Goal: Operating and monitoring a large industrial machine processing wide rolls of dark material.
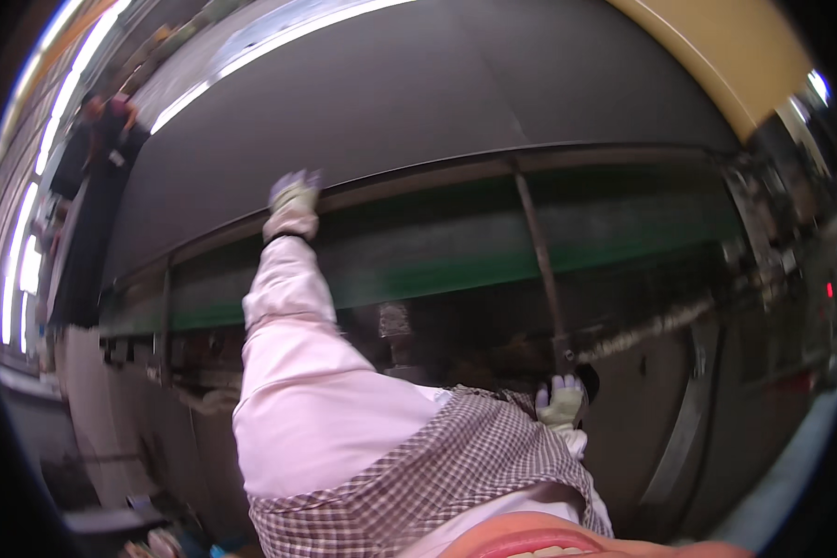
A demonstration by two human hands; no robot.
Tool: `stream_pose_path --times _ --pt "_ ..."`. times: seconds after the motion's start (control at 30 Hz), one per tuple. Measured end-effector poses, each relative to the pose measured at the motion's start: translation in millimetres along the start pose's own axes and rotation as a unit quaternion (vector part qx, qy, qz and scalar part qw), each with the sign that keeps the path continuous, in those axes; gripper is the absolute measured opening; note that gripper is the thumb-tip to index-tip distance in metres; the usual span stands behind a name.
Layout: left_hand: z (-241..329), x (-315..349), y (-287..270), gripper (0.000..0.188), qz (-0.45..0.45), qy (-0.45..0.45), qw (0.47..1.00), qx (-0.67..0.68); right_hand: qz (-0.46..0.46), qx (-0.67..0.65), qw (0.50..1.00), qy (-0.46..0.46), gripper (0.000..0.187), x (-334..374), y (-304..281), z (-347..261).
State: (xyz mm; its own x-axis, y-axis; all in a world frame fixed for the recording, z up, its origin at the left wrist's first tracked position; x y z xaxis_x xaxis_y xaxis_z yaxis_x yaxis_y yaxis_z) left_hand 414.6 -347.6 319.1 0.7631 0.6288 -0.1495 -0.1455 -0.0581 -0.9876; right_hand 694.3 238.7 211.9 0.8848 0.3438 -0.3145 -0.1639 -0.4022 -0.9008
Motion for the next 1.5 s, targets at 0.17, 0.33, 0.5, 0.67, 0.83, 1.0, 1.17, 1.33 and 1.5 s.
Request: stream_pose_path --times 0.17,0.33,0.5,0.67,0.83,1.0,1.17,1.33,1.5 --pt "-23 2 14 0.052 -0.025 0.031 0.999 -0.005 0.043 0.011 0.999 0.009 0.022 2 -4 -3" --pt "56 32 8 0.055 -0.024 0.108 0.994 0.004 0.071 -0.002 0.997 0.012 0.020 4 -8 -2" --pt "132 61 -10 0.062 -0.075 0.151 0.986 0.009 0.056 0.031 0.998 0.009 0.021 3 -12 -4" --pt "205 87 -22 0.059 -0.106 0.178 0.978 -0.003 0.052 0.014 0.998 0.012 0.020 5 -11 -1" --pt "276 110 -22 0.065 -0.134 0.217 0.967 -0.024 0.084 -0.011 0.996 -0.014 0.020 6 -10 1" --pt "352 130 -21 0.070 -0.131 0.292 0.947 -0.012 0.091 -0.048 0.995 -0.010 0.020 8 -10 5" --pt "433 154 -21 0.074 -0.150 0.328 0.933 -0.016 0.079 -0.057 0.995 -0.004 0.023 9 -12 13" --pt "496 188 -29 0.077 -0.134 0.365 0.921 -0.035 0.071 -0.063 0.996 -0.001 0.024 6 -16 15" --pt "532 209 -21 0.083 -0.202 0.400 0.885 0.130 0.063 -0.069 0.995 -0.024 0.024 3 -20 16"
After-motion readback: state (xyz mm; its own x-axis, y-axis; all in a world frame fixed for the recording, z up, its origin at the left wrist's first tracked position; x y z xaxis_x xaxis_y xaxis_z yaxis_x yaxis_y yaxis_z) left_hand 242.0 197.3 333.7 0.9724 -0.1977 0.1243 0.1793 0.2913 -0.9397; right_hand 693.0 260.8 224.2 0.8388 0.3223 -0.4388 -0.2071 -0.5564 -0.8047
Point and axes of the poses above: each hand's wrist, its own x-axis away from the middle knuckle, its own y-axis out of the palm, z = x × y, the point moved 8 cm from there along -x, towards the middle knuckle, and after that the axes turned 15 degrees about -y, right-handed, at the moved point
